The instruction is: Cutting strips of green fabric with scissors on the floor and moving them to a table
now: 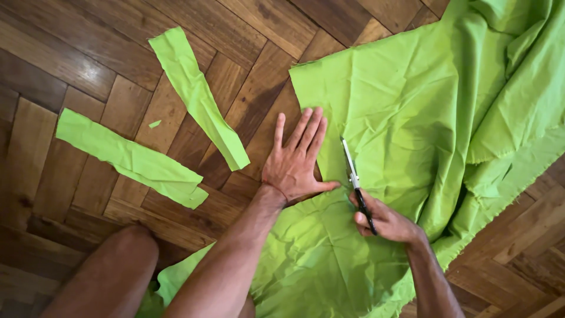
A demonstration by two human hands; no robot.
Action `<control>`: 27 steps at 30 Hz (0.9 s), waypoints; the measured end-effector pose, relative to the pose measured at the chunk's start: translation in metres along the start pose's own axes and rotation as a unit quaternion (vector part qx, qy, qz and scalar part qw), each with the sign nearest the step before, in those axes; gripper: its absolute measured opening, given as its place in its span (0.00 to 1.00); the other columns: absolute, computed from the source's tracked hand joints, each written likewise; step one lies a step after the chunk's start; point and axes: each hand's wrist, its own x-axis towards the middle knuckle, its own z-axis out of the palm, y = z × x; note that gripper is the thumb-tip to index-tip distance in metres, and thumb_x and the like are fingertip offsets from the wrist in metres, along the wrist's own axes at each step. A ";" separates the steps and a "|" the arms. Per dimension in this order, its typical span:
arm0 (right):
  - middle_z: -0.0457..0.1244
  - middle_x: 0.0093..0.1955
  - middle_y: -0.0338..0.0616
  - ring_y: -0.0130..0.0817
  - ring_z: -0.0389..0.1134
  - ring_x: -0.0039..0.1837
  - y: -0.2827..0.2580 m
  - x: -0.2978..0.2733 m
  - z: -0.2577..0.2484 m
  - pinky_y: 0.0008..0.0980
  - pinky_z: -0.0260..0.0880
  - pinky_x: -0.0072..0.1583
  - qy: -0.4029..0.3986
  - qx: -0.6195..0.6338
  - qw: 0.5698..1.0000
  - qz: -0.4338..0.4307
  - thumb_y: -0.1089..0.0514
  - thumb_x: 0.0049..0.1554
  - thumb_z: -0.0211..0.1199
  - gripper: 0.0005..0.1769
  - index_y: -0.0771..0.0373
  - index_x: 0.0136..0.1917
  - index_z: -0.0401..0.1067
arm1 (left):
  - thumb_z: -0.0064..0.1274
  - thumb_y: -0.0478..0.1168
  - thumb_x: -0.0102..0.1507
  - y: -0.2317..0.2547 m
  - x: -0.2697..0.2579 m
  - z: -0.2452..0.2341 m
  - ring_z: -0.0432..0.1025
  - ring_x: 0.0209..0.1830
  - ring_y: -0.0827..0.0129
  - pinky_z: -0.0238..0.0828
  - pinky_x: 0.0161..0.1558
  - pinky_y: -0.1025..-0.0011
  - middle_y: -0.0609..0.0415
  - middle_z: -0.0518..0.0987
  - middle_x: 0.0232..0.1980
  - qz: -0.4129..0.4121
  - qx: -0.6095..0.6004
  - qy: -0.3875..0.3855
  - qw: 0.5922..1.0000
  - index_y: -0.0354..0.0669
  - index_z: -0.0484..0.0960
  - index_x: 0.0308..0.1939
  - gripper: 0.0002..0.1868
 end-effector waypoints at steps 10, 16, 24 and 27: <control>0.66 0.35 0.46 0.34 0.67 0.30 -0.035 0.015 0.003 0.35 0.66 0.36 0.014 -0.009 1.000 0.017 0.50 0.67 0.60 0.20 0.66 0.63 0.64 | 0.62 0.82 0.48 0.000 0.000 -0.002 0.39 0.91 0.57 0.20 0.86 0.35 0.44 0.46 0.90 -0.008 -0.015 -0.032 0.999 0.39 0.53 0.86 0.75; 0.65 0.33 0.48 0.36 0.68 0.29 -0.037 0.018 -0.004 0.36 0.65 0.34 0.020 -0.010 0.999 0.029 0.51 0.67 0.61 0.20 0.66 0.65 0.65 | 0.61 0.82 0.50 0.000 -0.001 0.003 0.38 0.91 0.57 0.18 0.86 0.35 0.44 0.46 0.90 -0.010 -0.027 -0.037 0.999 0.38 0.52 0.85 0.74; 0.63 0.29 0.43 0.36 0.65 0.28 -0.059 0.035 0.001 0.35 0.62 0.33 0.019 -0.013 1.000 0.010 0.53 0.68 0.60 0.15 0.65 0.61 0.65 | 0.49 0.86 0.53 0.000 -0.001 0.005 0.39 0.91 0.58 0.21 0.87 0.36 0.44 0.45 0.90 -0.013 -0.007 -0.030 0.999 0.38 0.53 0.85 0.72; 0.63 0.29 0.43 0.35 0.65 0.28 -0.063 0.038 0.001 0.34 0.62 0.34 0.015 -0.001 1.000 0.009 0.50 0.67 0.60 0.17 0.64 0.61 0.65 | 0.46 0.87 0.53 0.000 -0.002 0.006 0.39 0.91 0.58 0.21 0.87 0.36 0.44 0.45 0.90 -0.015 -0.002 -0.030 0.999 0.38 0.53 0.85 0.72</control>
